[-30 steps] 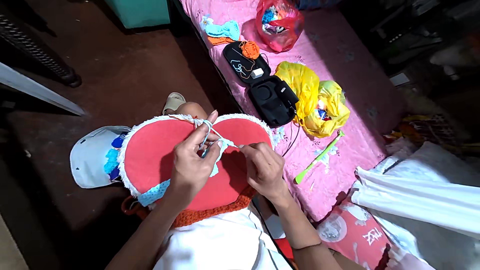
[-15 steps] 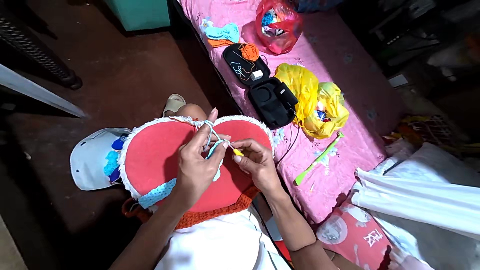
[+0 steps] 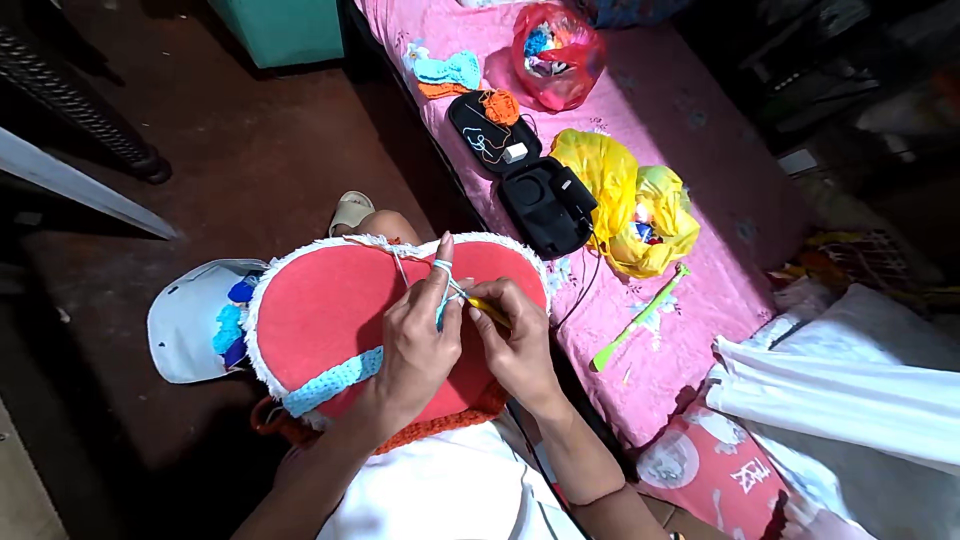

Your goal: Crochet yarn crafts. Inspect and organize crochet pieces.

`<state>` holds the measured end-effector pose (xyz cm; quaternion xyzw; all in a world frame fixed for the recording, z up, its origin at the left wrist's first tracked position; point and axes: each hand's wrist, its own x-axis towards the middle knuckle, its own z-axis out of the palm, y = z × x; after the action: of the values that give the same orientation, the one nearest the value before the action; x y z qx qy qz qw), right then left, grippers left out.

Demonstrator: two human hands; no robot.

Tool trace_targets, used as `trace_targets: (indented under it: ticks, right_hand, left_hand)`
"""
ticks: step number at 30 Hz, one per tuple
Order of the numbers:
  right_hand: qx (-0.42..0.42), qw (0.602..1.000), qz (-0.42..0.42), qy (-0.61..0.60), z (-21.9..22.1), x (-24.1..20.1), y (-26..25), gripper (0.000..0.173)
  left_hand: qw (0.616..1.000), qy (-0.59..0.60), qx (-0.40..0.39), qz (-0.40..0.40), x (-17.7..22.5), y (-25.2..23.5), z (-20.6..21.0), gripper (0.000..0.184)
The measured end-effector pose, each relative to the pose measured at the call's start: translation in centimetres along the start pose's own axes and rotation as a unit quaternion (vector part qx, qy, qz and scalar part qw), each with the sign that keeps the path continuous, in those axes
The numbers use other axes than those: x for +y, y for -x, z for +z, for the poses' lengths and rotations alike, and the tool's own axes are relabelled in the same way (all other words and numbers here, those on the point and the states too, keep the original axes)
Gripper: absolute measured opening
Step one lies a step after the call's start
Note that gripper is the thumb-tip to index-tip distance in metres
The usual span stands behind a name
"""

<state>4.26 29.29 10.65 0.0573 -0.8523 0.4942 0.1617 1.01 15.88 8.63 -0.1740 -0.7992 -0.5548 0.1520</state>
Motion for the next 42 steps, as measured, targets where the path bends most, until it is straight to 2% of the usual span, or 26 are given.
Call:
trace_targets:
  ticks: [1,3,5,6,7,8,9,11,12,15,20,28,33,39,42]
  right_hand:
    - [-0.015,0.999,0.035,-0.019,-0.2,-0.3,-0.3,0.016]
    - [-0.044,0.978,0.123,-0.165,-0.8,-0.6,-1.1,0.019]
    - [-0.062,0.909,0.184,-0.370,-1.0,-0.2,-1.6,0.024]
    - [-0.066,0.875,0.193,-0.440,-1.0,0.2,-1.7,0.025]
    - [-0.059,0.862,0.183,-0.469,-0.7,0.4,-1.6,0.026]
    - [-0.039,0.875,0.156,-0.457,-0.3,0.6,-1.3,0.027]
    - [-0.011,0.906,0.116,-0.408,0.1,0.6,-1.0,0.027]
    - [0.044,0.968,0.021,-0.244,0.8,1.0,-0.4,0.024]
    - [0.064,0.984,-0.027,-0.163,1.1,1.4,-0.2,0.020]
    - [0.089,0.988,-0.125,-0.005,1.3,2.4,0.0,0.014]
    - [0.091,0.978,-0.172,0.073,0.9,2.5,-0.1,0.012]
    - [0.054,0.976,-0.196,0.081,0.3,2.8,0.0,0.012]
    - [0.024,0.985,-0.173,0.008,0.1,2.9,-0.1,0.010]
    - [0.001,0.990,-0.110,-0.091,-0.1,2.6,0.0,0.009]
    - [-0.026,0.971,0.001,-0.237,-0.4,2.2,0.1,0.014]
  left_hand:
    - [1.000,-0.012,0.011,0.022,-0.3,0.1,0.3,0.056]
    - [0.998,0.000,0.028,0.053,-0.7,0.3,0.5,0.052]
    - [0.996,0.053,0.035,0.054,-0.7,0.1,0.2,0.050]
    - [0.994,0.093,0.033,0.042,-0.6,0.0,-0.1,0.050]
    - [0.990,0.135,0.030,0.028,-0.4,-0.3,-0.4,0.052]
    - [0.985,0.170,0.027,0.014,-0.3,-0.5,-0.6,0.054]
    - [0.981,0.194,0.025,-0.001,-0.2,-0.7,-0.8,0.055]
    - [0.978,0.208,0.025,-0.020,-0.1,-0.9,-1.2,0.057]
    - [0.978,0.205,0.025,-0.022,-0.1,-1.0,-1.4,0.057]
    - [0.982,0.188,0.009,-0.031,-0.1,-1.4,-2.1,0.057]
    - [0.983,0.174,-0.043,-0.041,-0.1,-2.2,-3.5,0.053]
    - [0.968,0.210,-0.094,-0.102,-0.3,-3.1,-4.9,0.048]
    - [0.955,0.247,-0.113,-0.117,-0.8,-3.2,-5.2,0.049]
    - [0.944,0.286,-0.114,-0.119,-1.0,-3.0,-5.2,0.052]
    - [0.935,0.307,-0.116,-0.138,-0.6,-3.0,-5.1,0.053]
